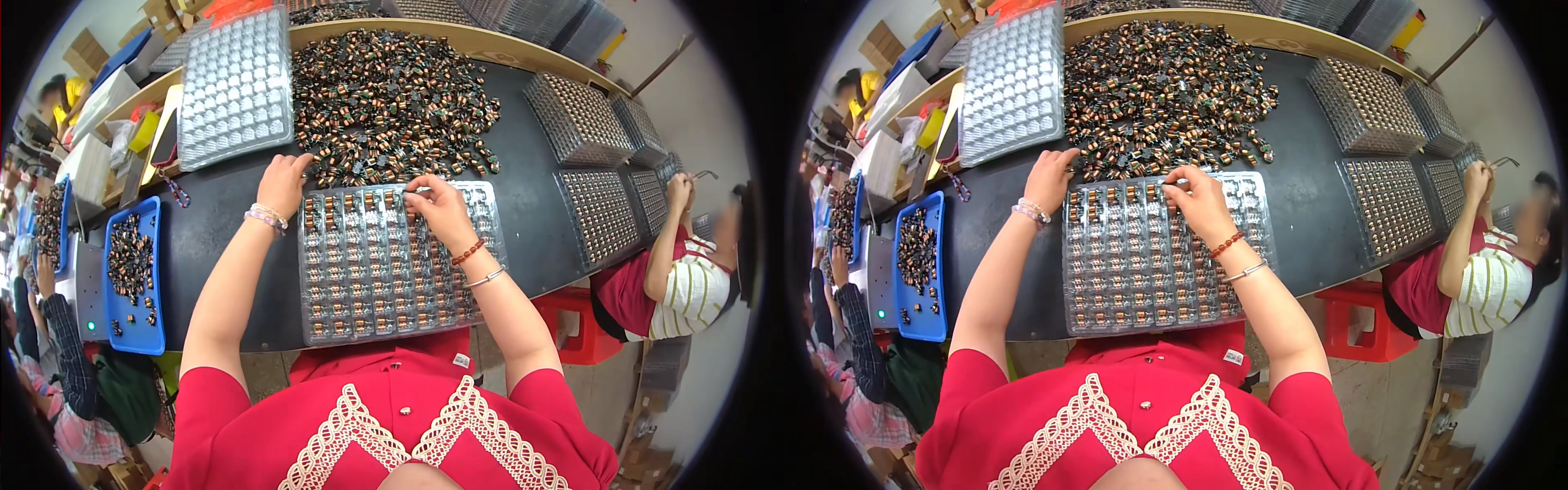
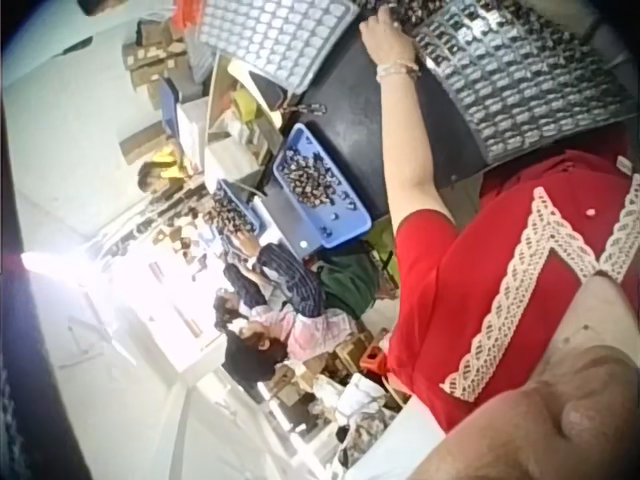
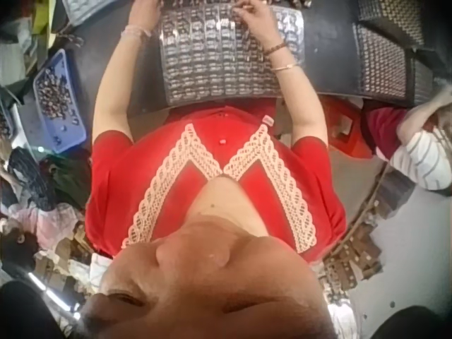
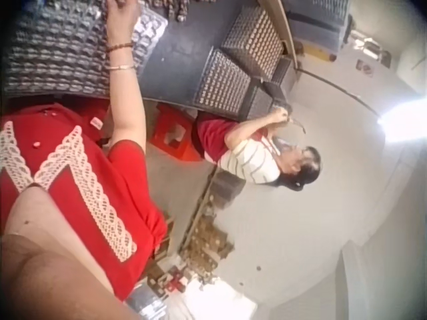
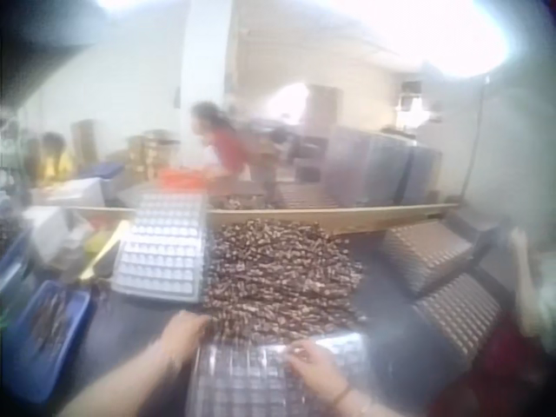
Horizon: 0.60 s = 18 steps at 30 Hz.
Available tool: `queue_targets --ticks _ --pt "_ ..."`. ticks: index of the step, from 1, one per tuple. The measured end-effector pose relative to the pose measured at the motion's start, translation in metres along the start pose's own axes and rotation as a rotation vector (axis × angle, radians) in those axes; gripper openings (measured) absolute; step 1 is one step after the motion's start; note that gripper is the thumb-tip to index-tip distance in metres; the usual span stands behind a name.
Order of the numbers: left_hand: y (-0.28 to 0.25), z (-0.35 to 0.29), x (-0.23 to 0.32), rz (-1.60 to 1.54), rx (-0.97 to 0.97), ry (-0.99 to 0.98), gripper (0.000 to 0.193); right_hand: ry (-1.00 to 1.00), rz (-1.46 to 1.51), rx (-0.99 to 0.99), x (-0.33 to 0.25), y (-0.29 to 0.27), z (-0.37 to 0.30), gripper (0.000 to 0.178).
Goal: The person picks up small electronic components from a pile on the table and places them one at a time into the slots of a plastic blister tray by hand.
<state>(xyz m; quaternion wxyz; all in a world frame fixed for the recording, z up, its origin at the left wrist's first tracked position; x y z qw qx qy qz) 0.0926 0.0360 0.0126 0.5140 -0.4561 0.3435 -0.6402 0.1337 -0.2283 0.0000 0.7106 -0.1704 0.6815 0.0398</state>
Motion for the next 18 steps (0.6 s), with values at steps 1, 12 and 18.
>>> queue_targets --ticks 1,12,18 --pt "0.001 -0.006 -0.01 -0.055 0.041 0.01 0.042 -0.091 -0.066 -0.006 -0.011 0.004 -0.003 0.015" --pt "-0.024 -0.023 0.009 -0.54 0.154 -0.203 0.016 -0.675 -0.663 0.054 -0.026 0.003 -0.018 0.012" --pt "-0.014 -0.034 0.068 -0.685 0.163 0.036 0.012 -0.677 -0.751 0.08 -0.023 0.004 -0.021 0.015"
Point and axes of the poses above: each hand's wrist, its own z-axis towards the middle knuckle, its own y-axis out of the palm, x = y × z, the point moved 4 cm from there along z, towards the middle knuckle, and after that the axes turned 8 degrees about x, right-handed, at the moved point
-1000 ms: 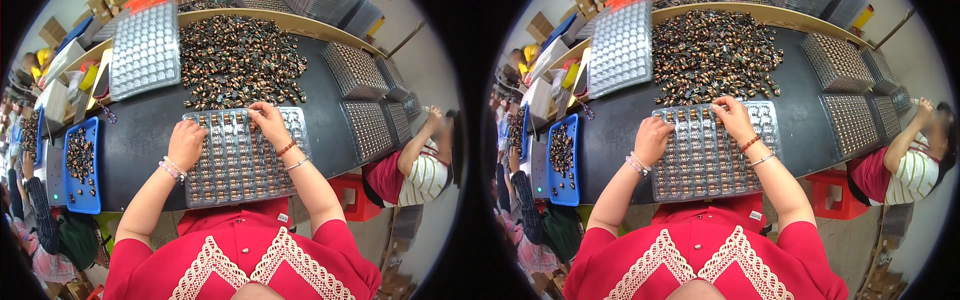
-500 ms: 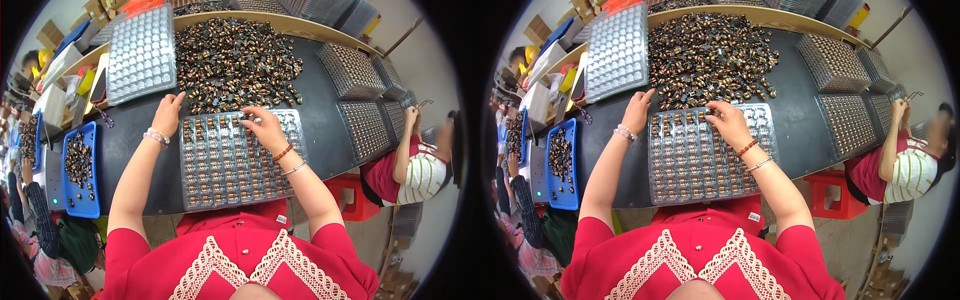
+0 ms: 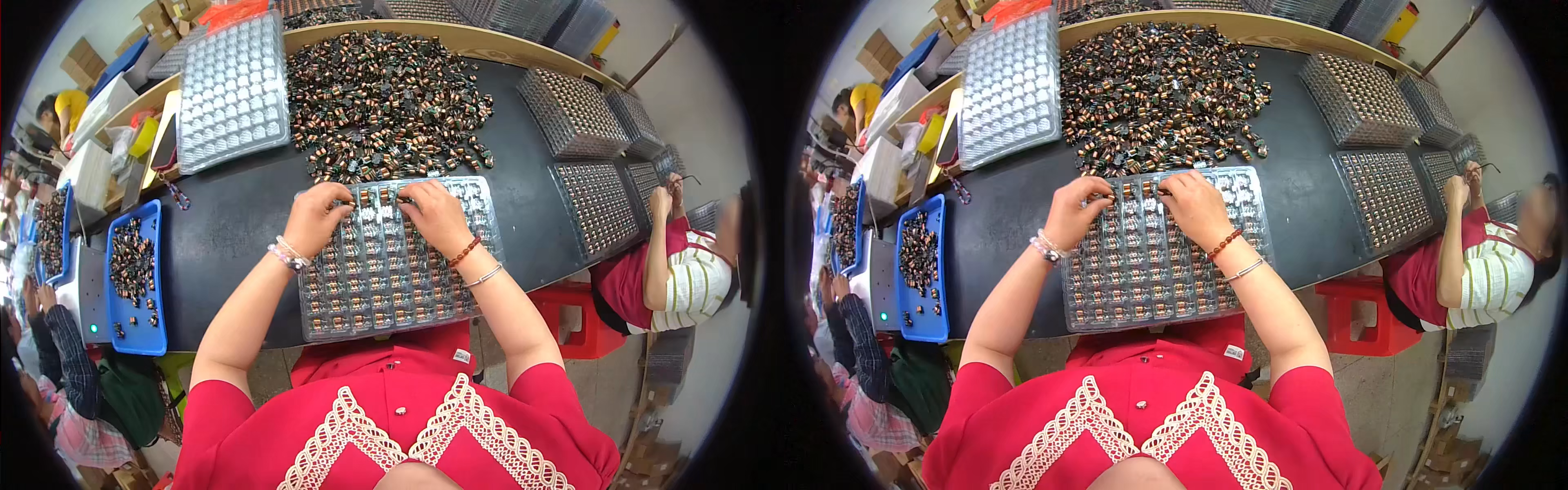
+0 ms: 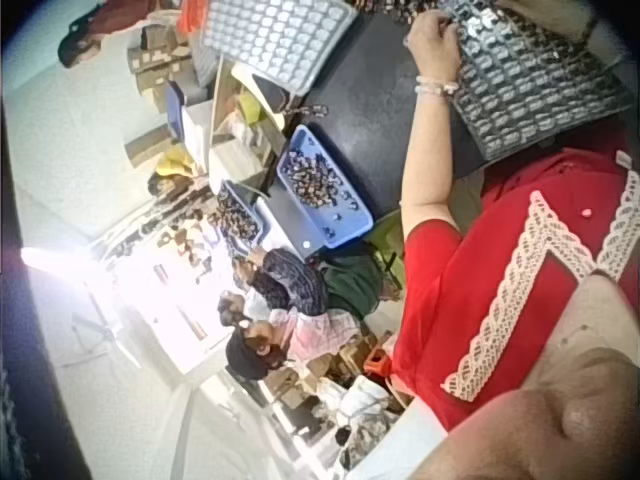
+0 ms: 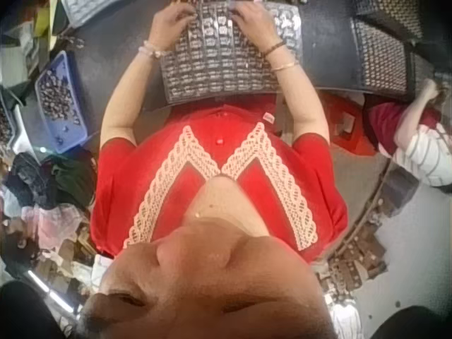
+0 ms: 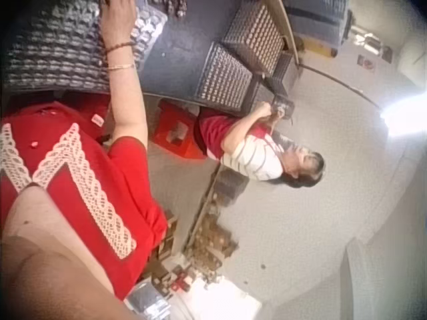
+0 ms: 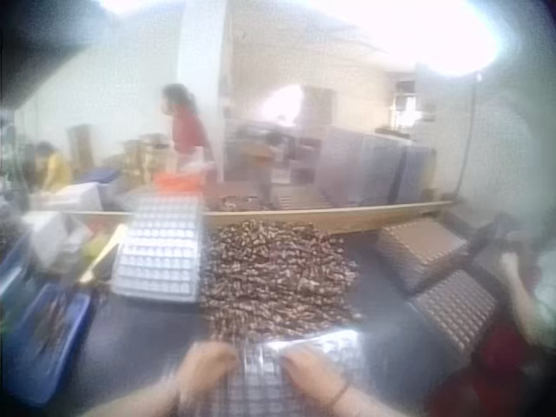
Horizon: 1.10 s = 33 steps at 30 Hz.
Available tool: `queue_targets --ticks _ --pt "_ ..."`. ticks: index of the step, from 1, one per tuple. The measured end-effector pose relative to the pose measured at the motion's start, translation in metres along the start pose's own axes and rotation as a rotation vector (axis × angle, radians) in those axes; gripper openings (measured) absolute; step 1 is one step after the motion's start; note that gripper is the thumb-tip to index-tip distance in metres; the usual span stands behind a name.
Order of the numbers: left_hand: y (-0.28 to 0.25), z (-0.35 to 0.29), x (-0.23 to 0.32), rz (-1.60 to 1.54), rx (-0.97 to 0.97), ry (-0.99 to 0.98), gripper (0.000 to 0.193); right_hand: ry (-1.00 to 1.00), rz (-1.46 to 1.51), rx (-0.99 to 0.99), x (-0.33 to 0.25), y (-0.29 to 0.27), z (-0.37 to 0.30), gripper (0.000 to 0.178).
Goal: The person picks up small electronic components from a pile on the table and places them one at a time into the slots of a plastic blister tray by hand.
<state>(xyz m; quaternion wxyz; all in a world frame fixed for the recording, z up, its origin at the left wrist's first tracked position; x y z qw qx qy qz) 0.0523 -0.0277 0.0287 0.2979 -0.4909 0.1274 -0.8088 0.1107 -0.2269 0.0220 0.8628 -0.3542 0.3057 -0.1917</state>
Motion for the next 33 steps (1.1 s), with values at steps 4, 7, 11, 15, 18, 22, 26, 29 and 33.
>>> queue_targets --ticks 4,7,11,15,18,22,26,29,33 --pt "0.004 -0.007 -0.001 0.122 -0.001 0.048 0.012 0.014 0.059 0.097 0.002 -0.002 0.0 0.012" --pt "0.005 -0.011 -0.008 0.138 0.022 -0.02 0.013 0.151 0.167 0.103 0.012 -0.005 0.001 0.014" --pt "0.007 -0.013 -0.003 0.2 -0.011 0.001 0.013 0.21 0.222 0.084 0.022 -0.002 -0.002 0.015" --pt "0.003 -0.014 -0.006 0.186 -0.024 -0.057 0.01 0.237 0.323 0.117 0.013 -0.006 0.0 0.014" --pt "0.001 -0.012 -0.003 0.122 -0.008 -0.077 0.008 0.077 0.24 0.077 0.001 -0.005 -0.002 0.017" --pt "-0.001 -0.01 -0.001 0.247 -0.12 -0.016 0.01 -0.02 0.112 0.024 0.003 0.001 -0.005 0.021" --pt "-0.003 -0.008 0.023 0.517 -0.217 0.289 0.011 -0.024 0.094 0.006 0.0 0.004 -0.001 0.025" --pt "-0.004 -0.003 0.026 0.521 -0.239 0.334 0.014 0.064 0.09 -0.023 0.003 0.003 -0.002 0.025" --pt "0.005 0.056 -0.017 0.397 0.011 0.071 0.026 0.205 0.113 -0.064 0.008 -0.013 0.001 0.02"
Point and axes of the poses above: each hand's wrist, its own z-axis towards the middle knuckle, its own y-axis out of the palm, x = y × z, the point moved 4 cm from there along z, towards the middle knuckle, and after that the axes turned 8 degrees about x, right-handed, at the moved point
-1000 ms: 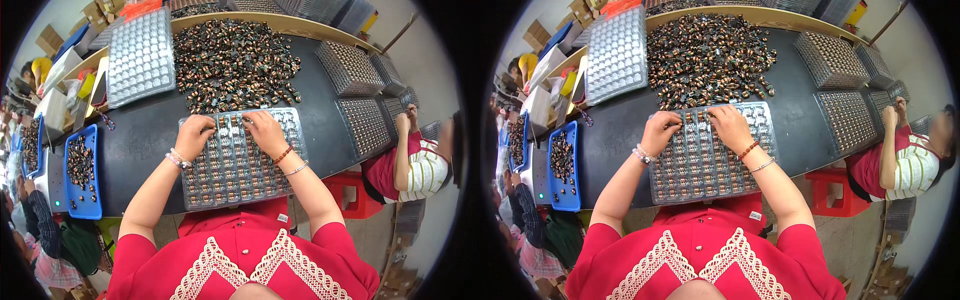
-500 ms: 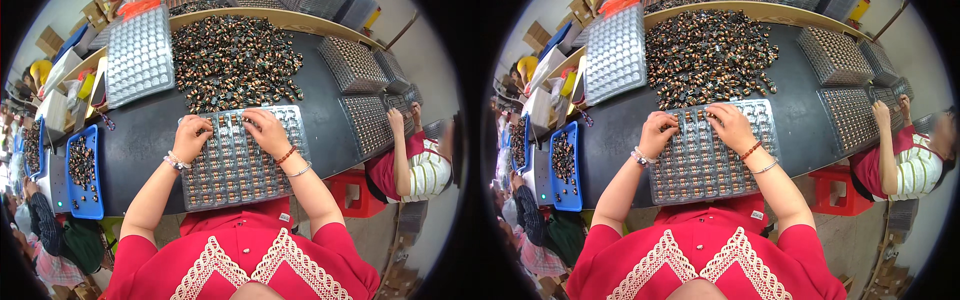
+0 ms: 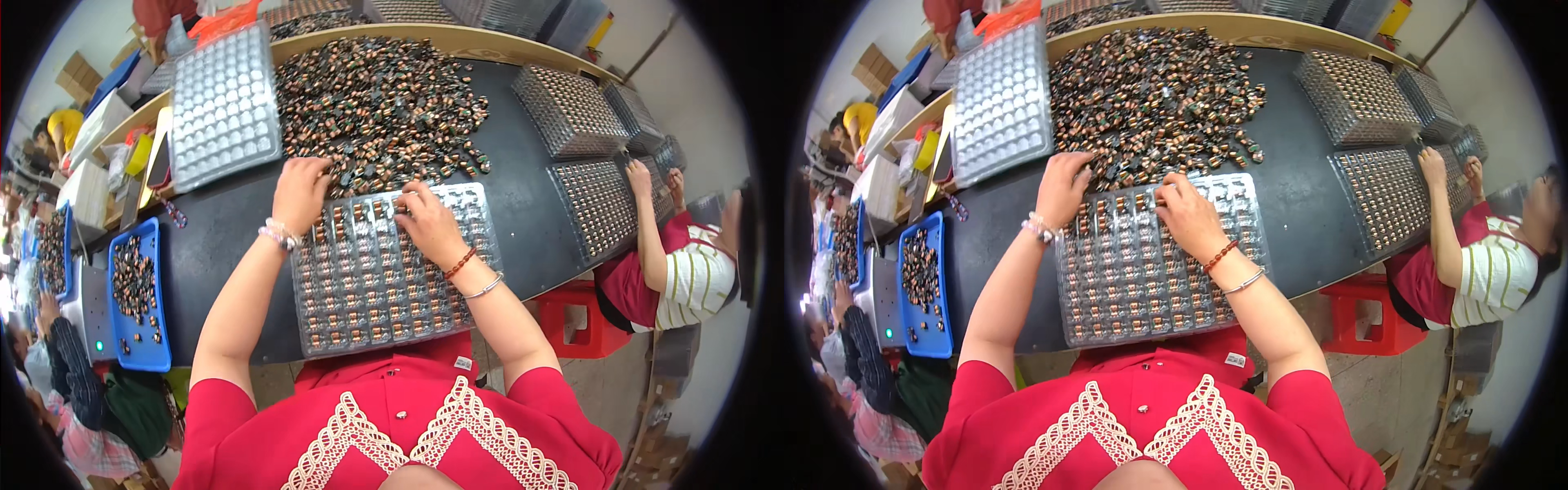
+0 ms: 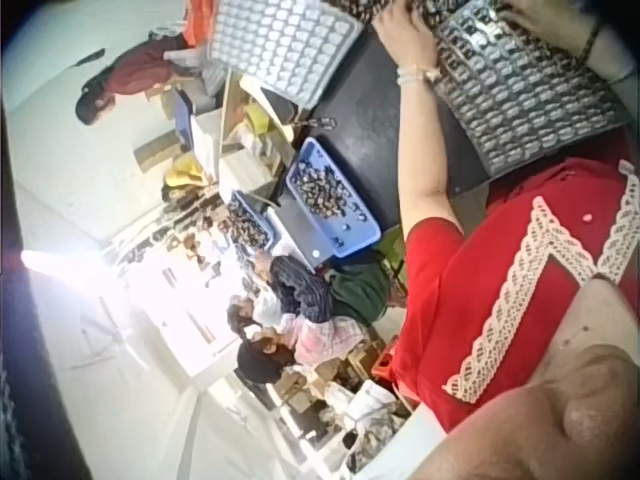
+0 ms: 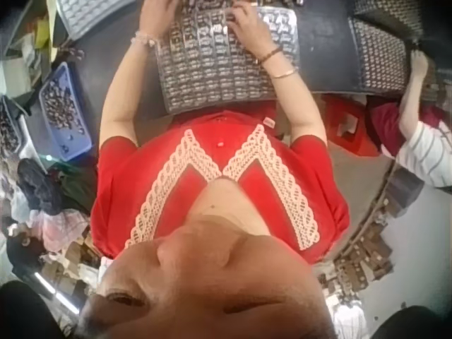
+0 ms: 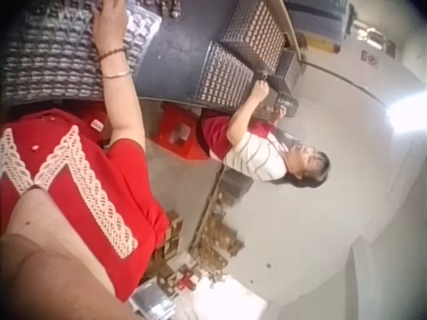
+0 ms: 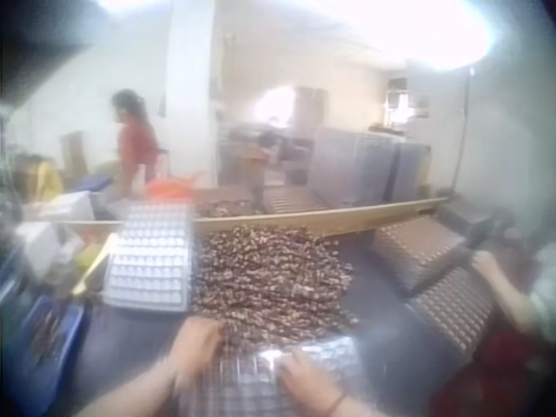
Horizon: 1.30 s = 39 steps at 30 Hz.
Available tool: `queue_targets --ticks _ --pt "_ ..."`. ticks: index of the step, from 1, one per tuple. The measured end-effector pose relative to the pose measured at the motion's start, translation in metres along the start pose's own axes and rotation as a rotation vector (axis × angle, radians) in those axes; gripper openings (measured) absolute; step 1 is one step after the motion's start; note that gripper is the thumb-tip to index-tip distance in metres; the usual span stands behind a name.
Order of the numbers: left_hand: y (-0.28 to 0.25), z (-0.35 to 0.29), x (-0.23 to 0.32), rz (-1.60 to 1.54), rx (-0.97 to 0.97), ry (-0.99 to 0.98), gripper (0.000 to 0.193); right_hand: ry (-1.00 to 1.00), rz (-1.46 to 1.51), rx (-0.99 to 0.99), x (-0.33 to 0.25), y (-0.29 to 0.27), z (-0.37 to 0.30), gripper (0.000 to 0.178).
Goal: The person picks up small electronic components from a pile on the table and places them one at a time into the slots of a plastic blister tray by hand.
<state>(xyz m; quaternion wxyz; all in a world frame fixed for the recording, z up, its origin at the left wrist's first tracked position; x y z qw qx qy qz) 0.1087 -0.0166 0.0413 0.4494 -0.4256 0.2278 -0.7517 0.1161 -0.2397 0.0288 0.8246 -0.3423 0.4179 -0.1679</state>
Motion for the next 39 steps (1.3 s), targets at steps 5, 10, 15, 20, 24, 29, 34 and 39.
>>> queue_targets --ticks 5,10,15,20,24,29,34,39 --pt "0.033 0.015 -0.043 0.194 -0.093 0.004 0.023 -0.077 0.12 0.056 0.007 0.018 -0.001 0.023" --pt "0.033 0.001 -0.05 0.149 -0.074 0.034 0.034 -0.248 -0.017 0.224 0.009 0.02 -0.015 0.03" --pt "0.009 0.0 -0.046 0.015 -0.151 -0.039 0.026 -0.305 -0.143 0.221 0.007 0.013 -0.019 0.028" --pt "-0.009 -0.015 -0.049 -0.567 0.009 -0.463 0.019 -0.363 -0.174 0.042 0.009 0.028 -0.011 0.01" --pt "-0.002 -0.013 -0.002 -0.764 -0.03 -0.645 0.02 -0.348 -0.137 0.155 0.012 0.005 -0.01 0.005" --pt "0.016 -0.052 0.014 -0.734 -0.107 -0.667 0.016 -0.295 -0.057 0.198 0.004 0.009 -0.006 0.008" --pt "0.015 -0.056 0.044 -0.286 -0.064 -0.13 0.015 -0.136 0.093 0.197 0.011 0.007 -0.009 0.007" --pt "0.02 -0.066 0.035 -0.262 -0.023 -0.2 0.011 -0.114 0.097 0.17 0.008 0.002 -0.009 0.008"
Point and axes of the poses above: each hand's wrist, its own z-axis towards the middle knuckle, its own y-axis out of the palm, x = y × z, the point moved 4 cm from there along z, towards the middle knuckle, and after that the axes turned 8 degrees about x, right-handed, at the moved point
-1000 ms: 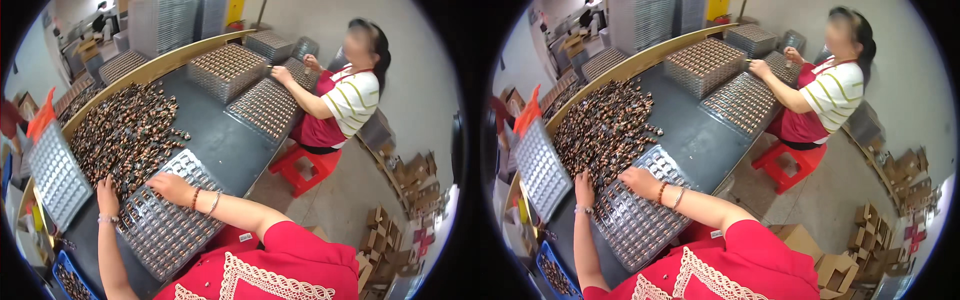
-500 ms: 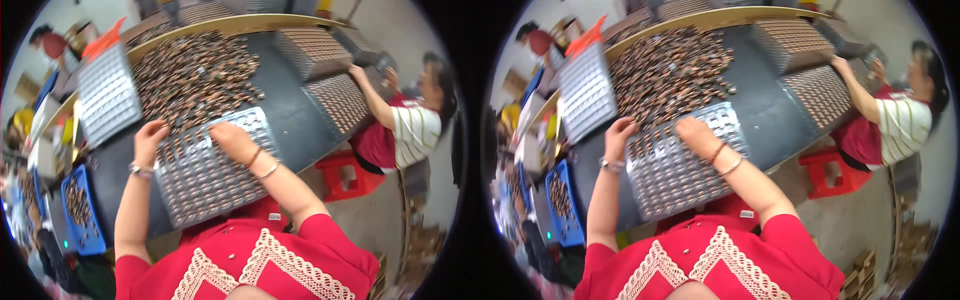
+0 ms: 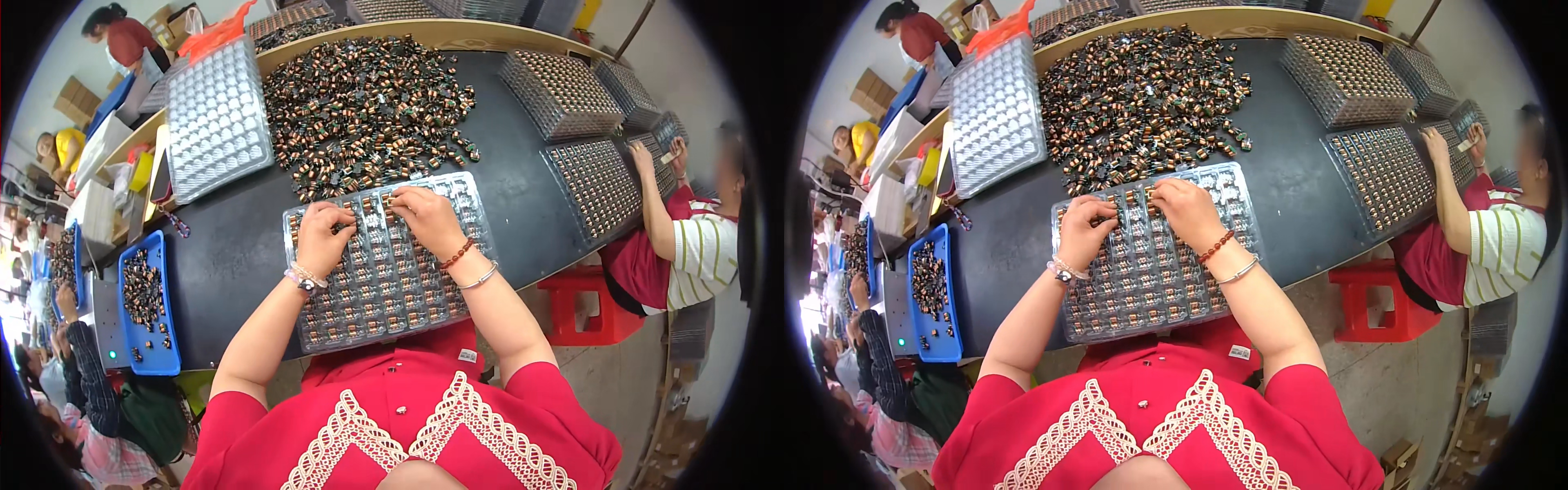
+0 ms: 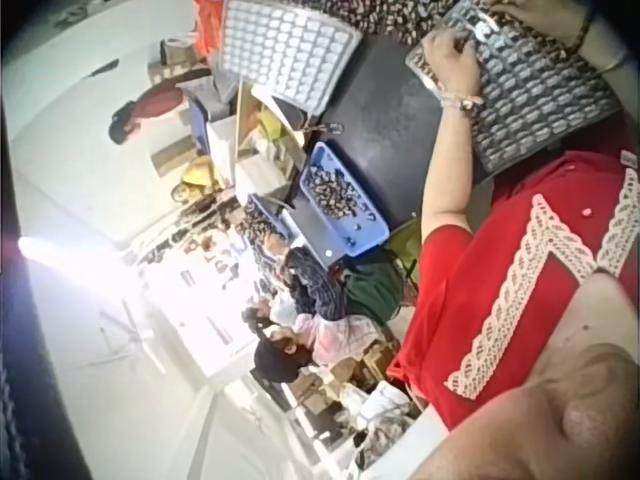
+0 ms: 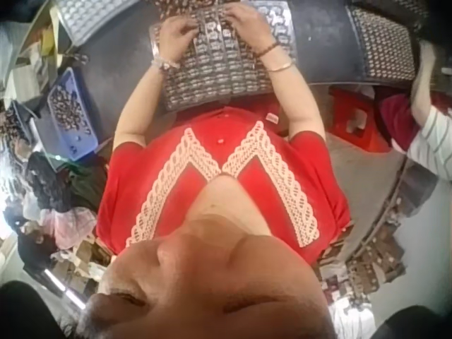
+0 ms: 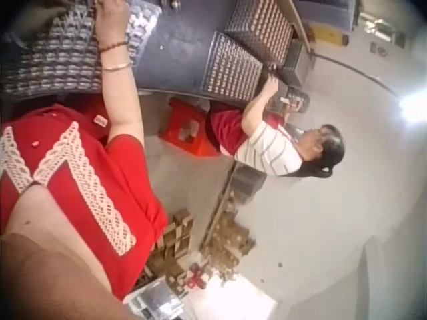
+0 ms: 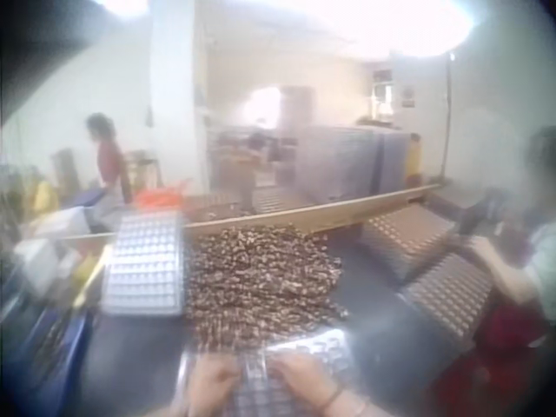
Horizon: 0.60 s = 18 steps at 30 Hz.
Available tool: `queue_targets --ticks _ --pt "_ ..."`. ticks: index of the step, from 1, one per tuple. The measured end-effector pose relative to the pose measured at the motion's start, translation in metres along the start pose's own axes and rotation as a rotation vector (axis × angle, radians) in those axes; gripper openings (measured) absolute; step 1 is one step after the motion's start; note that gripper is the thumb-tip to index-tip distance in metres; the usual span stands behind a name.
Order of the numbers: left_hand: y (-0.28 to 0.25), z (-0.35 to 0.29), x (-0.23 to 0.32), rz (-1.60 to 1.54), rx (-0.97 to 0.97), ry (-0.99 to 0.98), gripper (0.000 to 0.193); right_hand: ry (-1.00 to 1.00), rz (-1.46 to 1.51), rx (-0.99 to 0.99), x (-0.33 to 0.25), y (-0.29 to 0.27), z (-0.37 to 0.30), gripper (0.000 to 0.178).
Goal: The person picks up small electronic components from a pile on the table and places them one at a time into the slots of a plastic blister tray by hand.
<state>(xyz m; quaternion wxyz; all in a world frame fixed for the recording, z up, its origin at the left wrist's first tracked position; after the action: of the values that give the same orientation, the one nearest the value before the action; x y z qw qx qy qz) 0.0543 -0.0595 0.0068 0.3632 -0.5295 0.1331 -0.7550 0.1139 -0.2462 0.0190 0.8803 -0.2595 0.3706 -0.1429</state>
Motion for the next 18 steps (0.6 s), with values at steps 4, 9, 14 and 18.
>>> queue_targets --ticks 4,9,14,18 --pt "0.0 0.003 0.001 0.001 0.038 0.055 0.011 -0.134 0.096 0.058 -0.011 0.001 0.006 0.008" --pt "-0.003 0.003 0.025 0.297 0.015 0.394 0.009 -0.214 0.065 -0.054 -0.011 0.015 0.004 0.007" --pt "-0.001 -0.002 0.028 0.384 0.006 0.35 0.006 -0.251 0.07 -0.127 -0.017 0.023 0.004 0.008" --pt "0.001 -0.007 0.031 0.435 0.014 0.406 0.007 -0.224 0.061 -0.175 -0.016 0.027 0.001 0.007"
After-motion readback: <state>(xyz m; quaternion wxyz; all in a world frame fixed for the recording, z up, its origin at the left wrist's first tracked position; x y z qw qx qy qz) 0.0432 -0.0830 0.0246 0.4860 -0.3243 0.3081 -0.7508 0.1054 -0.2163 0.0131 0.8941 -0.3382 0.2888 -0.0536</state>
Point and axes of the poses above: each hand's wrist, its own z-axis towards the middle knuckle, its own y-axis out of the palm, x = y × z, the point moved 4 cm from there along z, towards the middle knuckle, and after that the axes turned 8 degrees about x, right-handed, at the moved point
